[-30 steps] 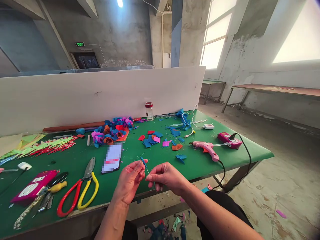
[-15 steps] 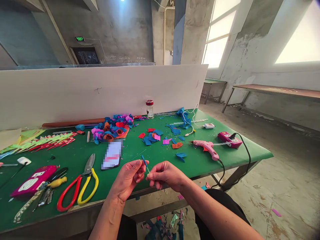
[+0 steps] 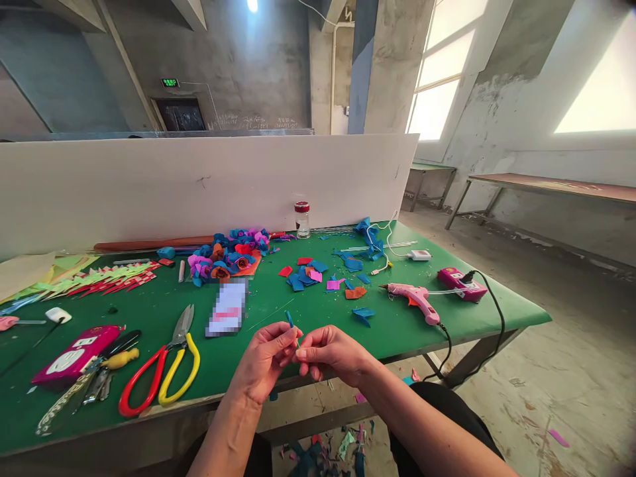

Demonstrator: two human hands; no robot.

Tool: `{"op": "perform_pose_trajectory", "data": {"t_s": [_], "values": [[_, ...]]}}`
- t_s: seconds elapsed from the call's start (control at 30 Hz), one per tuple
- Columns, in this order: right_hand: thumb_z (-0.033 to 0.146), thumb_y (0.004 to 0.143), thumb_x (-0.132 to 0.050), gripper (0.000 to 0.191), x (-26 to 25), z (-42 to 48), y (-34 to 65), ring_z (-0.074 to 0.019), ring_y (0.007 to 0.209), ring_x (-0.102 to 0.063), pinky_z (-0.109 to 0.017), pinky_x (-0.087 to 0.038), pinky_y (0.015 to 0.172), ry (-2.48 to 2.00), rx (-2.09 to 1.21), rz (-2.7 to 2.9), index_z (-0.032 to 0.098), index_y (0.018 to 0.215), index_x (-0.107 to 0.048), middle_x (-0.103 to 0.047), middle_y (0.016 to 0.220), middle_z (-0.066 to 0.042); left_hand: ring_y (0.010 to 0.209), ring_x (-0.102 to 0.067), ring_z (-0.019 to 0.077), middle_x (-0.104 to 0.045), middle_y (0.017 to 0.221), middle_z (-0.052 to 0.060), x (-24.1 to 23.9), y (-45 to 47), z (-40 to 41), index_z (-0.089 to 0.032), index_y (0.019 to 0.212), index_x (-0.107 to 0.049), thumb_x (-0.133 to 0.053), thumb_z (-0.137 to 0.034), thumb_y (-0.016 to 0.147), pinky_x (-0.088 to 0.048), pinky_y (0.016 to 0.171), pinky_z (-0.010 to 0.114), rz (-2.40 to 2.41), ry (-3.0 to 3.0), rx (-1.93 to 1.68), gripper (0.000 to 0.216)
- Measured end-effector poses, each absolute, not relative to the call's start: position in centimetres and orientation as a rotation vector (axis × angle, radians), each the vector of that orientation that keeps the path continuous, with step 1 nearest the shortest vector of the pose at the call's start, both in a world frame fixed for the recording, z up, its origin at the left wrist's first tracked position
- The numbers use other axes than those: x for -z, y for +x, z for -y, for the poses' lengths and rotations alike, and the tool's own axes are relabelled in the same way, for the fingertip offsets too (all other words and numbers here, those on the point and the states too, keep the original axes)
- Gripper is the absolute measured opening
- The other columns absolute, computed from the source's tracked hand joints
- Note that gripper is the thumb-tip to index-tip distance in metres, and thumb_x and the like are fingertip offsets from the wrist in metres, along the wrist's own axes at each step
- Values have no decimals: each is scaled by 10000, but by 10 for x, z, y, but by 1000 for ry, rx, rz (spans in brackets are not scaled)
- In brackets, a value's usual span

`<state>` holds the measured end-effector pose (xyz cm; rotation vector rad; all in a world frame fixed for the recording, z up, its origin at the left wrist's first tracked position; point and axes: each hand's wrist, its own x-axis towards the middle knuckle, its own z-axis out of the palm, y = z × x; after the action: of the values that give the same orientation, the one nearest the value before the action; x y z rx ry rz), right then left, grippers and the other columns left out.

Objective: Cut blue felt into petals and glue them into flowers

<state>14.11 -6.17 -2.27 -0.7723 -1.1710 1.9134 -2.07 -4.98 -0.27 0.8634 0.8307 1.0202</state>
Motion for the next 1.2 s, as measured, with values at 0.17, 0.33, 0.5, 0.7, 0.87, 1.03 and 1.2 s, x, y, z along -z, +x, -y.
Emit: {"op": "perform_pose_trajectory", "data": {"t_s": [0.17,0.33,0.5,0.7,0.87,1.03,1.2], "values": [[415,641,-819,330,23,58,144,-40,440,-531,-161,-370,447,-729,-1915,1116,133,673,-649,-684,624,4,486,-490,53,-608,627,0,0,-22,51,-124,758,-724,-836,-390,611,-382,462,173,-852,893,-974,325],[454,636,-811,345,26,55,146,-48,477,-551,-170,-399,473,-704,-1890,1102,146,714,-677,-693,687,-2,649,-586,116,-666,753,47,1,-22,45,-119,751,-724,-832,-333,631,-491,609,222,-891,1047,-904,268],[463,601,-821,390,24,56,152,-77,524,-559,-199,-426,514,-930,-1771,1272,166,830,-714,-667,699,7,762,-612,152,-670,777,25,1,-14,42,-180,750,-638,-806,-339,667,-519,664,244,-821,943,-1231,246],[278,710,-646,96,18,51,216,-132,673,-554,-260,-436,640,-1002,-1124,1296,195,699,-691,-665,775,-12,420,-291,16,-523,618,-46,-4,-7,35,-184,806,-623,-681,-219,745,-238,393,136,-770,1030,-1192,91],[223,663,-526,175,5,42,290,-180,704,-586,-306,-452,716,-1280,-852,1315,193,595,-684,-666,658,-29,413,-237,2,-497,565,-26,-8,20,3,-123,577,-566,-648,-196,649,-146,389,155,-796,1041,-964,131],[266,768,-572,204,-2,38,309,-192,729,-639,-313,-470,722,-1468,-670,1652,210,825,-761,-737,749,-29,408,-203,7,-478,529,-53,1,48,-18,-134,814,-665,-740,-310,696,-122,377,155,-722,961,-882,225],[317,878,-539,238,18,41,294,-159,613,-607,-272,-422,589,-1604,-572,1706,207,816,-741,-725,717,-19,400,-187,12,-451,477,-67,16,46,-17,-142,774,-629,-770,-390,703,-122,363,147,-695,925,-814,294]]}}
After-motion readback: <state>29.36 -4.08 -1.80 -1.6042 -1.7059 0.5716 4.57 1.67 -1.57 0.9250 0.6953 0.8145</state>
